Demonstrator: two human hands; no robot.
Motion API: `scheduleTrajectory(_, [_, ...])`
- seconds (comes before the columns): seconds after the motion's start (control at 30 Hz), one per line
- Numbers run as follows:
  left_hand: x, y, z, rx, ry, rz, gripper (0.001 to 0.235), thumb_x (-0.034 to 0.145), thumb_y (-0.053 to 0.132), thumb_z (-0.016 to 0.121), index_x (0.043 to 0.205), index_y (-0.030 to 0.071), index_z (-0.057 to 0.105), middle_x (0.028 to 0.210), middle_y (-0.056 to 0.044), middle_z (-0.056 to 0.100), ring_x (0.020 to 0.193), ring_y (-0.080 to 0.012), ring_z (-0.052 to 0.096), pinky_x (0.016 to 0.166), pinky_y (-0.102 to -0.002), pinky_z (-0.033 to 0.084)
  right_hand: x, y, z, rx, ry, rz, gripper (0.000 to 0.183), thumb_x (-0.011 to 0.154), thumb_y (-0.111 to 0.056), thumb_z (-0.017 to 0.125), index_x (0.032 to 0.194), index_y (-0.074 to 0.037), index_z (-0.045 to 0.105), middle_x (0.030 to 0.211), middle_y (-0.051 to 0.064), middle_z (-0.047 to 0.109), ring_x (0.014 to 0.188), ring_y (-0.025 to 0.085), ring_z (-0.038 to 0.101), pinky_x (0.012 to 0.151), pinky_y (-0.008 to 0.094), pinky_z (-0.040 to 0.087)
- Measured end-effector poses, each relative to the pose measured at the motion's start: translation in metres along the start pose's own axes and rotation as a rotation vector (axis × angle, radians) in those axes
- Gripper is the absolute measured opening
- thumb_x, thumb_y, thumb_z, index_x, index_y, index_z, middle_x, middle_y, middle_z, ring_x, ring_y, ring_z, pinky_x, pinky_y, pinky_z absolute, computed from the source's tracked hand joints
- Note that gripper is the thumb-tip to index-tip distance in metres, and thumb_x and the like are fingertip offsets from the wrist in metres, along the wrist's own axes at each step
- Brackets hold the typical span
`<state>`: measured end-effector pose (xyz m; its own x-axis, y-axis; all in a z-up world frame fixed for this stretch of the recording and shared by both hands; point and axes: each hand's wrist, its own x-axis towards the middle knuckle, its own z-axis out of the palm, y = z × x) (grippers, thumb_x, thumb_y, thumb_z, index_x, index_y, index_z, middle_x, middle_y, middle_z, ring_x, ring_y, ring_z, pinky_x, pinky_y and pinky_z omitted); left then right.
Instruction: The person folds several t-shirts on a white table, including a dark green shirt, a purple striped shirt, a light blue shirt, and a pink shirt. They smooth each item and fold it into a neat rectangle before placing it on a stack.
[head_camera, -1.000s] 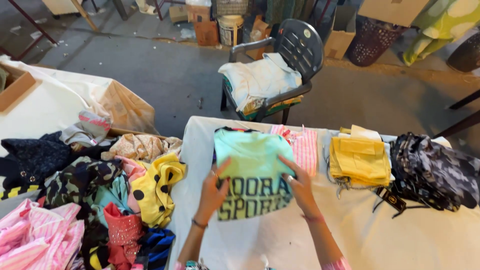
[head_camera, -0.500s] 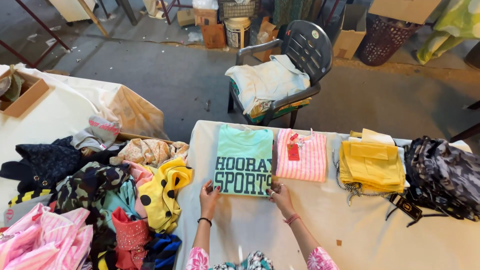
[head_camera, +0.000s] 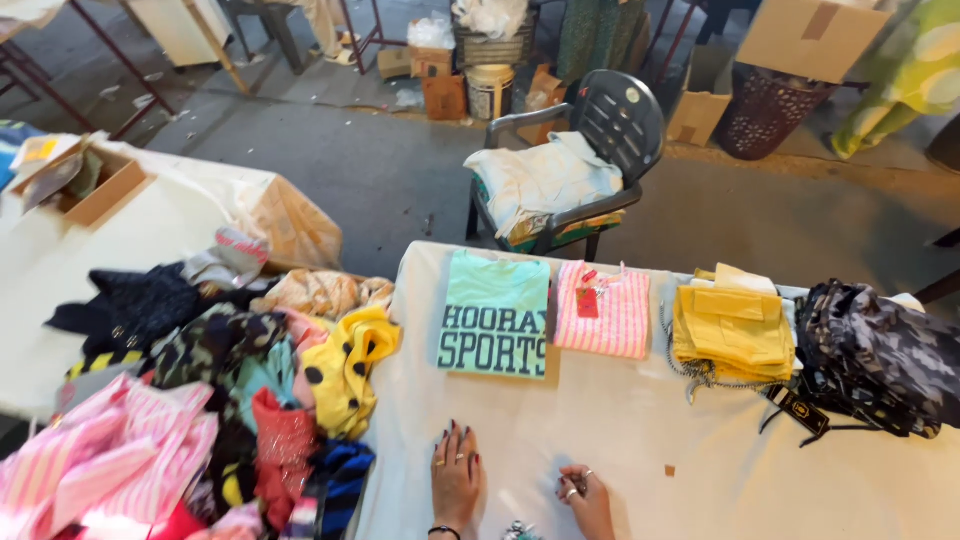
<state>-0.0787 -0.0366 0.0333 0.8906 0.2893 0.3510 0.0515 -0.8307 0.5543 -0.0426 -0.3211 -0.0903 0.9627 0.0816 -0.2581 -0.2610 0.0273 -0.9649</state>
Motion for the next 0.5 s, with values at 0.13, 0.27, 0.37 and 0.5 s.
scheduleTrajectory(0.13, [-0.039, 0.005, -0.013, 0.093, -0.076, 0.072, 0.054, 0.094, 0.025, 0.059, 0.146, 0.013, 0.052, 0.158, -0.016, 0.039, 0.142, -0.0355, 0.038, 0.116, -0.049, 0.027, -0.006, 0.025, -0.021, -0.105, -0.008, -0.076, 0.010, 0.096, -0.001, 0.061, 0.104, 0.002, 0.068, 0.076, 0.008, 0.068, 0.064, 0.013, 0.064, 0.059, 0.026, 0.053])
scheduleTrajectory(0.27, [-0.071, 0.005, -0.033, 0.078, -0.097, 0.065, 0.053, 0.097, 0.027, 0.059, 0.148, 0.015, 0.052, 0.160, -0.015, 0.039, 0.144, -0.0347, 0.037, 0.119, -0.050, 0.026, -0.033, -0.046, -0.009, -0.119, -0.027, -0.090, 0.012, 0.097, 0.000, 0.059, 0.106, 0.002, 0.067, 0.082, 0.007, 0.069, 0.069, 0.013, 0.066, 0.062, 0.027, 0.054])
scheduleTrajectory(0.37, [-0.102, 0.002, -0.049, 0.096, -0.156, 0.040, 0.054, 0.096, 0.027, 0.060, 0.148, 0.016, 0.052, 0.159, -0.013, 0.039, 0.144, -0.0338, 0.036, 0.119, -0.051, 0.025, -0.048, -0.057, -0.010, -0.099, -0.027, -0.062, 0.015, 0.096, 0.001, 0.059, 0.109, 0.003, 0.066, 0.088, 0.009, 0.070, 0.072, 0.014, 0.068, 0.065, 0.028, 0.056])
scheduleTrajectory(0.5, [-0.121, -0.020, -0.060, 0.135, -0.136, 0.040, 0.058, 0.094, 0.028, 0.062, 0.149, 0.010, 0.051, 0.160, -0.016, 0.037, 0.146, -0.0343, 0.033, 0.118, -0.054, 0.024, -0.066, -0.063, -0.017, -0.081, 0.009, -0.071, 0.018, 0.097, 0.002, 0.058, 0.113, 0.005, 0.065, 0.092, 0.011, 0.070, 0.075, 0.015, 0.069, 0.067, 0.028, 0.057])
